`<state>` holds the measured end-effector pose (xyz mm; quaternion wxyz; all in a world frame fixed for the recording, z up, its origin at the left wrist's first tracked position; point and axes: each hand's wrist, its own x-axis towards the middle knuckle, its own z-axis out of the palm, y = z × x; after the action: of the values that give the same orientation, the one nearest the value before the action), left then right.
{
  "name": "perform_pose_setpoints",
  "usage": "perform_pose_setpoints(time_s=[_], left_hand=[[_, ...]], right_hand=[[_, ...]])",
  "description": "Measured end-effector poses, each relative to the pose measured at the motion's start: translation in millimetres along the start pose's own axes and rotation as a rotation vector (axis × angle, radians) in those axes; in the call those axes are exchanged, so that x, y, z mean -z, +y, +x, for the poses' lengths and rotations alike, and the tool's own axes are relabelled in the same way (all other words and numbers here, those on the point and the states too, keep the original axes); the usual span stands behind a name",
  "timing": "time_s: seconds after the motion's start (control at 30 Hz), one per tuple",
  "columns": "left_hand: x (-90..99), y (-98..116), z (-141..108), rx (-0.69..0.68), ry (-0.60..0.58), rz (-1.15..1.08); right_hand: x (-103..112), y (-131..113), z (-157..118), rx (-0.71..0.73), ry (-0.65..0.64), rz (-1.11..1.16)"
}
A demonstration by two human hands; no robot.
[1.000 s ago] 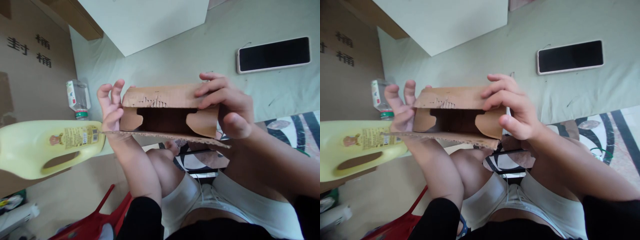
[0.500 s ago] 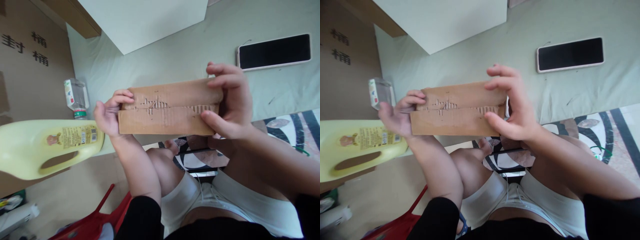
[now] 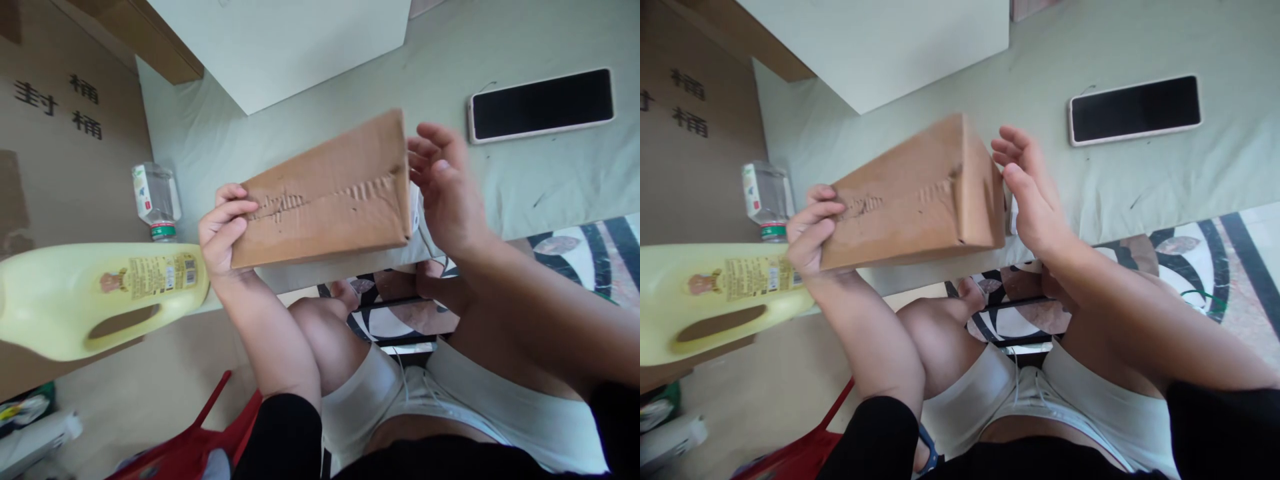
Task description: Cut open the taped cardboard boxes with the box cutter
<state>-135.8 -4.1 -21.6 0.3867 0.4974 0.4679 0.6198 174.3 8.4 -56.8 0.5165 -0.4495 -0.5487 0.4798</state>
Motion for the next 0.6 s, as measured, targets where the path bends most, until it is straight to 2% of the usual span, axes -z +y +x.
perform_pose_setpoints(time_s=[0.1, 0.17, 0.2, 0.3, 0.47, 0.6], left_hand=[[7.5, -8.4, 4.3, -0.01, 0.146, -0.084], [9.2, -12.3, 5.9, -0.019, 0.189, -0.1], [8.3, -13.4, 6.1, -0.013, 0.191, -0.1], [-2.7, -14.6, 4.4, 0.056, 0.166, -0.113], [-34.6, -10.8, -4.5, 0.186, 0.083, -0.223], [-48.0, -6.6, -18.4, 0.184, -0.022, -0.231]], right_hand=[[-0.5, 6.2, 4.7, -0.232, 0.047, 0.105], [-2.5, 3.7, 5.6, -0.383, -0.056, 0.178], [-3.6, 0.8, 5.5, -0.409, -0.131, 0.224], [-6.1, -10.1, 3.1, -0.303, -0.299, 0.276], [-5.3, -16.8, -1.4, -0.027, -0.394, 0.206], [-1.5, -16.9, -3.1, 0.054, -0.394, 0.116]])
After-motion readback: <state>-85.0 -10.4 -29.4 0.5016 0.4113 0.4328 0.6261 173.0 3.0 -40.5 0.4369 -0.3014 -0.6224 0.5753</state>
